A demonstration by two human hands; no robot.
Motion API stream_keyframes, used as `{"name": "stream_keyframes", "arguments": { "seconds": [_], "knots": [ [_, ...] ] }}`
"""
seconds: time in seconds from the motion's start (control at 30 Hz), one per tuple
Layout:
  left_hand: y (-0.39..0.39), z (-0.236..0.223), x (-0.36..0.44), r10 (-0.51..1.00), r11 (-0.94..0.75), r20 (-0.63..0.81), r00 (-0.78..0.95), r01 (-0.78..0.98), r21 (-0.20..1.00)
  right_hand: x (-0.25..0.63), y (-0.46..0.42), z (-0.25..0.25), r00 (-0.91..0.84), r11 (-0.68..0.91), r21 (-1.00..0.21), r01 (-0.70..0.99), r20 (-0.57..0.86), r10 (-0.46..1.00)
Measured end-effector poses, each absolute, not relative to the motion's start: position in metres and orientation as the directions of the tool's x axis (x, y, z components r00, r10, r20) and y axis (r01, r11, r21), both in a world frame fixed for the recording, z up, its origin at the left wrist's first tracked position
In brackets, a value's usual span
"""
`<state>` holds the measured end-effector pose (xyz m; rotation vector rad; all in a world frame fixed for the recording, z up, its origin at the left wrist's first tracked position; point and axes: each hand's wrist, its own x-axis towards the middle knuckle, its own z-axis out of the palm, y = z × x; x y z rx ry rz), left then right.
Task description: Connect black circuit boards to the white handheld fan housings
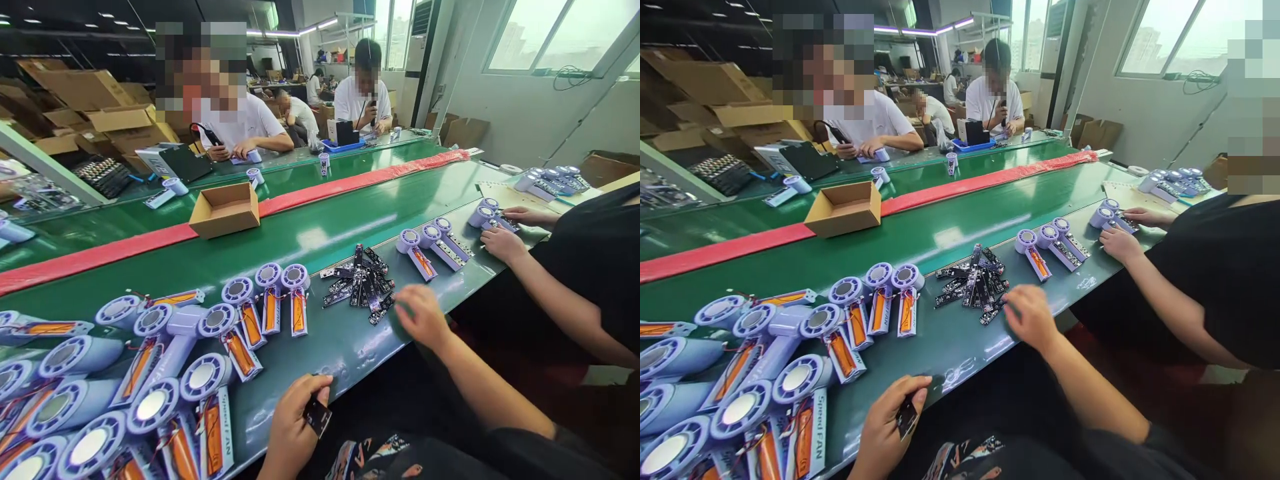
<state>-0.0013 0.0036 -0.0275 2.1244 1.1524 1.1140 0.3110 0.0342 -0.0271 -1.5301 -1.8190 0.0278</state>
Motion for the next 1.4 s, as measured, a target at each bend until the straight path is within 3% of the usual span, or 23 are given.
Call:
{"name": "stream_keyframes", "arguments": {
  "seconds": [0.1,0.27,0.37,0.53,0.6,0.7,0.83,0.9,1.13,1.27,1.4],
  "knots": [
    [0.007,-0.026,0.0,0.846,-0.53,0.412,0.338,0.449,0.72,0.26,0.011,-0.027,-0.402,0.602,-0.407,0.687,0.477,0.781],
    [0.007,-0.024,0.002,0.841,-0.508,0.309,0.445,0.448,0.736,0.194,0.004,-0.029,-0.614,0.766,-0.384,0.515,0.458,0.642],
    [-0.003,-0.02,-0.003,0.853,-0.482,0.27,0.446,0.476,0.736,0.179,0.005,-0.028,-0.637,0.841,-0.387,0.378,0.551,0.539],
    [-0.018,-0.008,-0.021,0.871,-0.439,0.214,0.443,0.505,0.743,0.191,0.011,-0.014,-0.564,0.78,-0.567,0.264,0.565,0.602],
    [-0.018,-0.005,-0.025,0.914,-0.365,0.18,0.364,0.544,0.756,0.198,0.025,-0.006,-0.548,0.712,-0.621,0.329,0.488,0.679],
    [-0.012,-0.005,-0.023,0.971,-0.233,0.158,0.182,0.539,0.809,0.189,0.053,0.006,-0.498,0.541,-0.621,0.567,0.264,0.826],
    [-0.001,-0.006,-0.01,0.989,-0.148,0.133,0.067,0.49,0.859,0.15,0.085,0.019,-0.461,0.417,-0.348,0.839,-0.048,0.886],
    [-0.001,-0.004,-0.008,0.991,-0.137,0.122,0.062,0.472,0.871,0.136,0.091,0.021,-0.443,0.407,-0.256,0.877,-0.1,0.891],
    [-0.021,0.0,-0.038,0.999,-0.035,0.026,0.029,0.345,0.938,0.174,0.044,0.013,-0.461,0.44,-0.166,0.882,-0.114,0.88],
    [-0.015,0.002,-0.039,0.997,-0.048,0.023,0.074,0.359,0.932,0.207,0.014,-0.006,-0.556,0.562,-0.119,0.819,0.082,0.827],
    [0.001,0.004,-0.022,0.992,-0.082,0.031,0.123,0.439,0.895,0.221,0.006,-0.007,-0.442,0.469,-0.1,0.878,0.208,0.872]
  ]
}}
